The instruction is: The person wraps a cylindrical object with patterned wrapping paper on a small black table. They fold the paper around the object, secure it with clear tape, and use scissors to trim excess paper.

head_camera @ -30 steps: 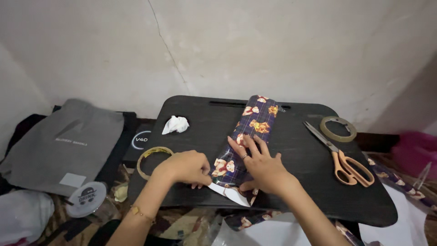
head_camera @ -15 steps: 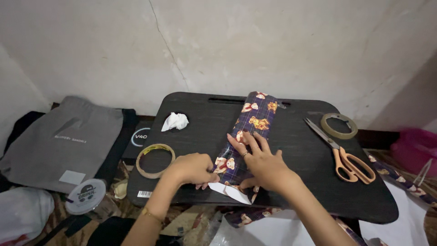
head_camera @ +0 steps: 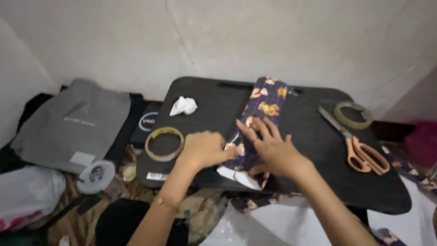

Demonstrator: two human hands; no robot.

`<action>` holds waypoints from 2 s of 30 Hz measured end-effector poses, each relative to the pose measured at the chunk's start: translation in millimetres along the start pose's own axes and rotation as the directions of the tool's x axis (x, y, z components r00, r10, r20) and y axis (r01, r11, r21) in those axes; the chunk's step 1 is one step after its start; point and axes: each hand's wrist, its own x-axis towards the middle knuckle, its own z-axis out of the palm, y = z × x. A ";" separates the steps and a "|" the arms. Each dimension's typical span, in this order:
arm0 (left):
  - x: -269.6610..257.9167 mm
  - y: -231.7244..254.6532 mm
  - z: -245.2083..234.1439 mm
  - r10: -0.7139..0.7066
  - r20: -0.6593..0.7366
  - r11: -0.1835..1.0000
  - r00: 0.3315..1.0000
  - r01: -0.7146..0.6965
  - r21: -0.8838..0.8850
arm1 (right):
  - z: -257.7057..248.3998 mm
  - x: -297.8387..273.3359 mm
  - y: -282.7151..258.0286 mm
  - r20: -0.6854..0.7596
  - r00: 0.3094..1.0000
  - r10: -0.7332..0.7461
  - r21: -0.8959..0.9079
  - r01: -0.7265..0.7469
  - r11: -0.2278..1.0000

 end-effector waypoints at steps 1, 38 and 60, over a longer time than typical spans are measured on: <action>-0.3 1.8 5.5 0.041 -0.143 0.999 0.989 -0.038 0.023 | 1.7 -0.3 1.0 -0.005 1.000 -0.007 0.000 0.007 1.000; -10.9 36.7 42.0 -0.220 -0.137 0.943 0.966 0.175 -0.282 | 15.4 35.8 -2.4 -0.336 0.929 -0.156 0.001 0.166 0.986; -18.6 0.0 42.4 -0.028 -0.282 0.870 0.959 -0.116 -0.480 | 111.0 -49.6 -8.9 -0.675 0.733 -0.084 0.039 0.149 0.988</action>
